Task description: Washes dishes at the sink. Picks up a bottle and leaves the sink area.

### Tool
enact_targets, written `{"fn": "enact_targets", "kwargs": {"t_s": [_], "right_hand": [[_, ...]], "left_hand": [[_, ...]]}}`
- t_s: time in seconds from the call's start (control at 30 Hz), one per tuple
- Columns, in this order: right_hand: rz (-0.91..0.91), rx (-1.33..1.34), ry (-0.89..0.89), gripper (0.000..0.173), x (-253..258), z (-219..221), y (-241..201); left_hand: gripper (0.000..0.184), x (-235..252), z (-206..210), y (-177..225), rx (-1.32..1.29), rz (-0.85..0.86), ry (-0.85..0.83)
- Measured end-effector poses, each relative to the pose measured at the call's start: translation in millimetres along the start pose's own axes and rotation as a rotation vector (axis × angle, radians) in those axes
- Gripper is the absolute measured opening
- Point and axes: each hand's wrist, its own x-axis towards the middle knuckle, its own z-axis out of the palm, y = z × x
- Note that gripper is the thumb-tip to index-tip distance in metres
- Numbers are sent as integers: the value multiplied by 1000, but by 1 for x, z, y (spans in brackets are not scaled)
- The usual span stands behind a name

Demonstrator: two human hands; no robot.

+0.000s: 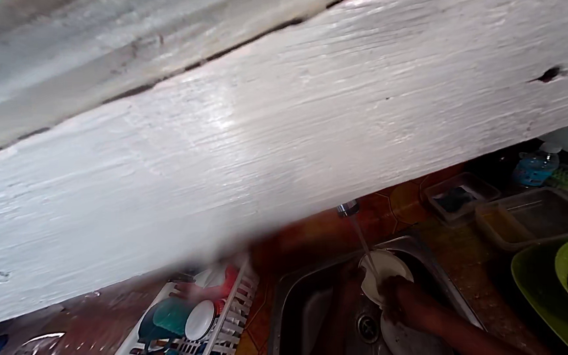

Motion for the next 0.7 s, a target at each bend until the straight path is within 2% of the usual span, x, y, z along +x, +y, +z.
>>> {"fn": "enact_targets", "kwargs": {"t_s": [0.07, 0.17, 0.3, 0.37, 0.5, 0.63, 0.7], "right_hand": [[-73, -28, 97, 50, -9, 29, 15], [-169, 33, 309, 32, -21, 53, 21], [-59, 413, 327, 31, -21, 36, 12], [-8, 537, 296, 31, -14, 20, 10], [16, 657, 302, 28, 3, 0, 7], [5, 653, 318, 23, 19, -12, 1], [21, 618, 299, 23, 28, -15, -2]], "left_hand": [[36, -1, -7, 5, 64, -77, -12], [31, -2, -16, 9, 61, -273, -99], [52, -3, -14, 7, 0, -401, -82], [60, -4, -10, 7, -34, -397, -61], [64, 0, -4, 0, -1, -322, 15], [51, 0, -1, -9, -122, -205, 51], [52, 0, 1, -15, -224, -170, 75]]}}
